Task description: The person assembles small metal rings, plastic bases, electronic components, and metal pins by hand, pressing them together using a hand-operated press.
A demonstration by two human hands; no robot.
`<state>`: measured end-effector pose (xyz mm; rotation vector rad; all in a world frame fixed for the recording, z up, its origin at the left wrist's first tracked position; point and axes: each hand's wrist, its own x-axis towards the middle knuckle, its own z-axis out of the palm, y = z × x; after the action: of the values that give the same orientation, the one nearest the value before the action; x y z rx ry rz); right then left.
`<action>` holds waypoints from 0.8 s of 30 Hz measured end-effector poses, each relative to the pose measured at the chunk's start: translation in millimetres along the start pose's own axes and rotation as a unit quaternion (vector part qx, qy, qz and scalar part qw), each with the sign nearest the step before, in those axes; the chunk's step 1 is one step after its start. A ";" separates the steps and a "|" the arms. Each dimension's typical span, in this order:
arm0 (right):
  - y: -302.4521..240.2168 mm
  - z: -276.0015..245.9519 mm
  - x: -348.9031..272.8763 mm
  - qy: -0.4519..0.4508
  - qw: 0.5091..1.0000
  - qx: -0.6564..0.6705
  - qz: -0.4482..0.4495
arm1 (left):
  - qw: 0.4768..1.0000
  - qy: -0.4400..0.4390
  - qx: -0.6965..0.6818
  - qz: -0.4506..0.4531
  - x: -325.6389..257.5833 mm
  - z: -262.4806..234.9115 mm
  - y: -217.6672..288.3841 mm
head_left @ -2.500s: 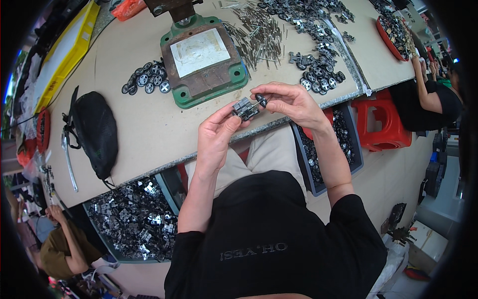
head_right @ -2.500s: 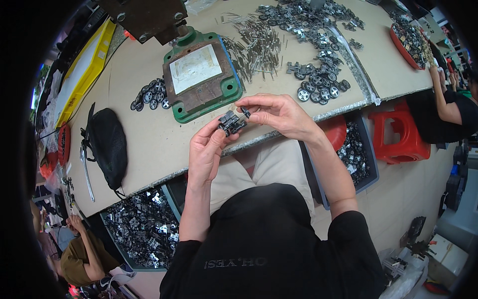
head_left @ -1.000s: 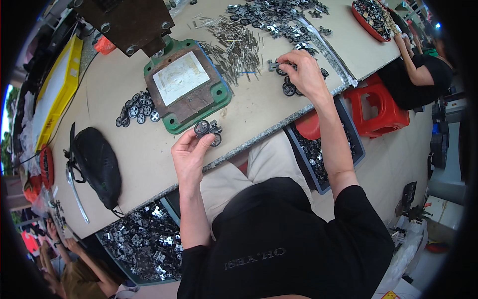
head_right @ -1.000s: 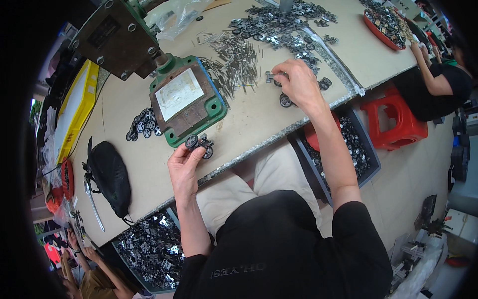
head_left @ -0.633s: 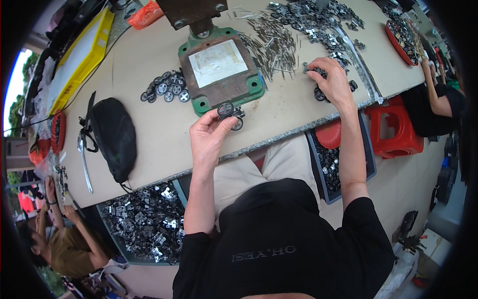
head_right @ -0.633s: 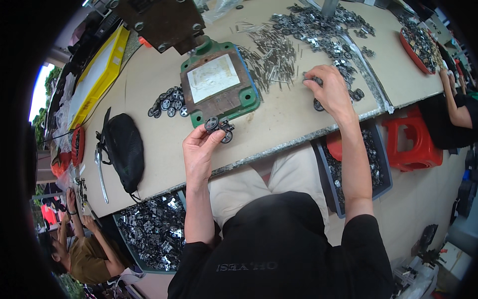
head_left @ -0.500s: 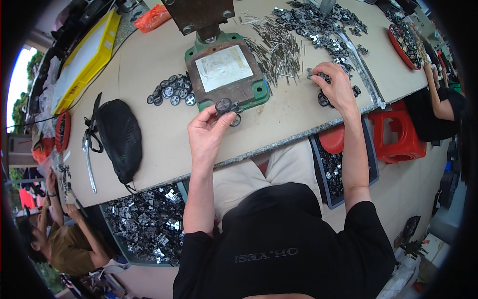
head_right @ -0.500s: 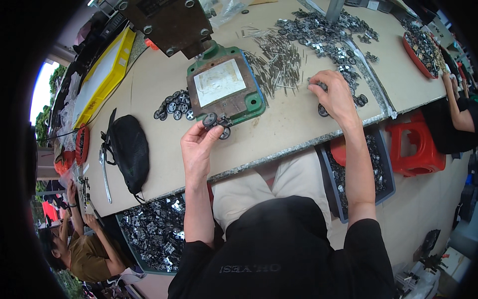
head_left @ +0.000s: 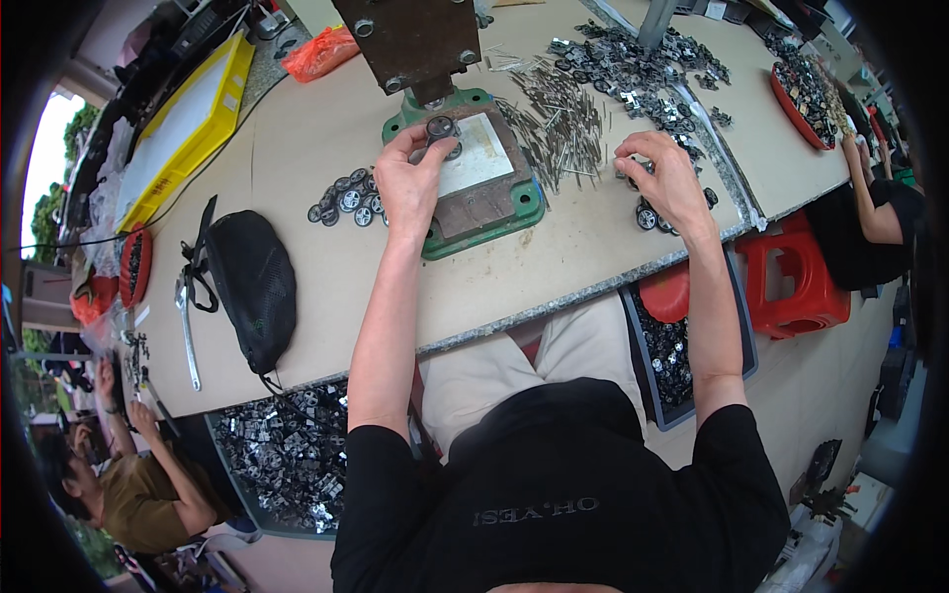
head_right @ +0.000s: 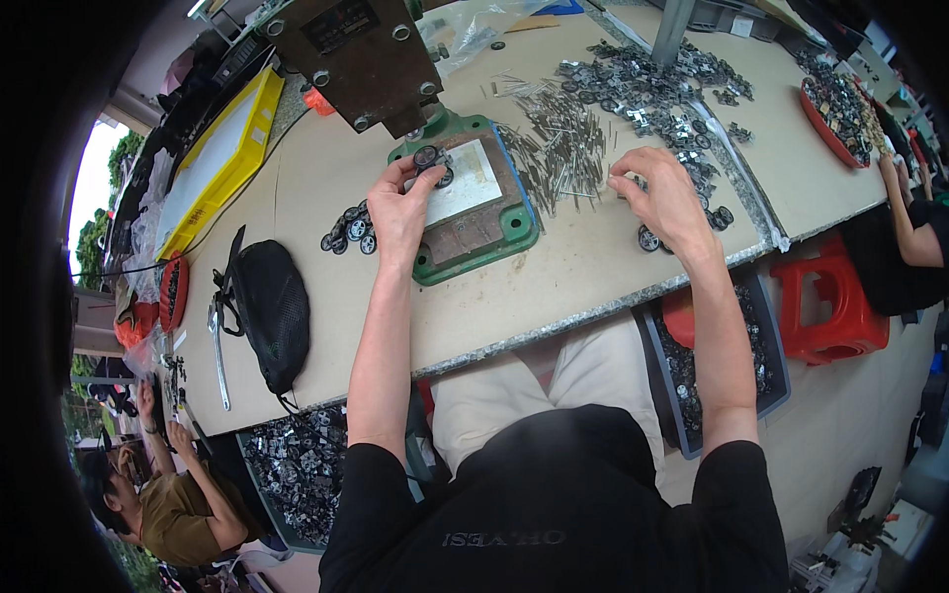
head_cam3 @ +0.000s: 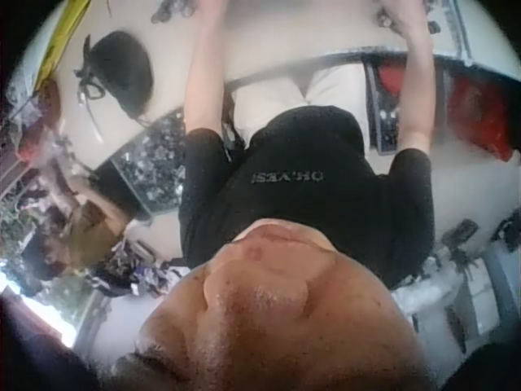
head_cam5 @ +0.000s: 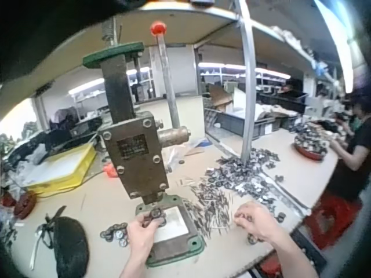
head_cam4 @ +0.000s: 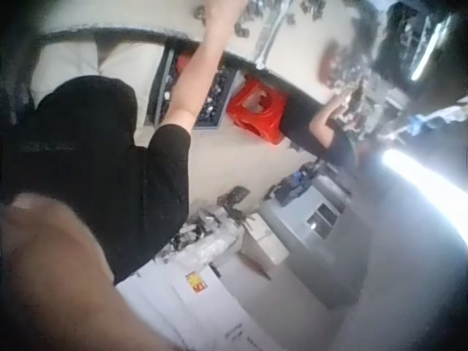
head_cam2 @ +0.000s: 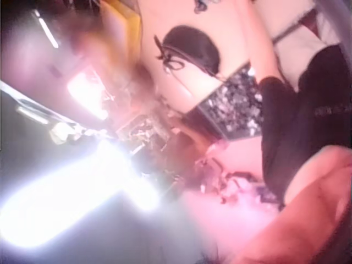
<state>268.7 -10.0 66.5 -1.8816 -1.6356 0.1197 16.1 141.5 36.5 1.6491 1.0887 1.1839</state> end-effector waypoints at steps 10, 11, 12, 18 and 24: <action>-80.5 -113.3 141.7 0.084 0.963 0.131 -0.220 | 0.995 0.041 0.067 0.069 7.0 3.5 -5.6; -108.8 -124.4 157.7 0.120 0.956 0.169 -0.210 | 0.992 0.048 0.078 0.090 4.0 2.4 -13.3; -144.3 -128.8 176.0 0.152 0.943 0.211 -0.206 | 0.988 0.061 0.092 0.109 -0.2 -2.5 -19.8; -197.9 -182.4 257.4 0.169 0.953 0.211 -0.134 | 0.993 0.048 0.051 0.092 -14.6 -0.7 -9.6; -235.2 -191.4 293.4 0.121 0.926 0.348 -0.085 | 0.989 0.052 0.077 0.115 0.6 5.6 -1.4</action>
<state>220.0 189.4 435.2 -1.1586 -1.3365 0.3340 21.4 141.8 34.1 1.8906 1.1004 1.3747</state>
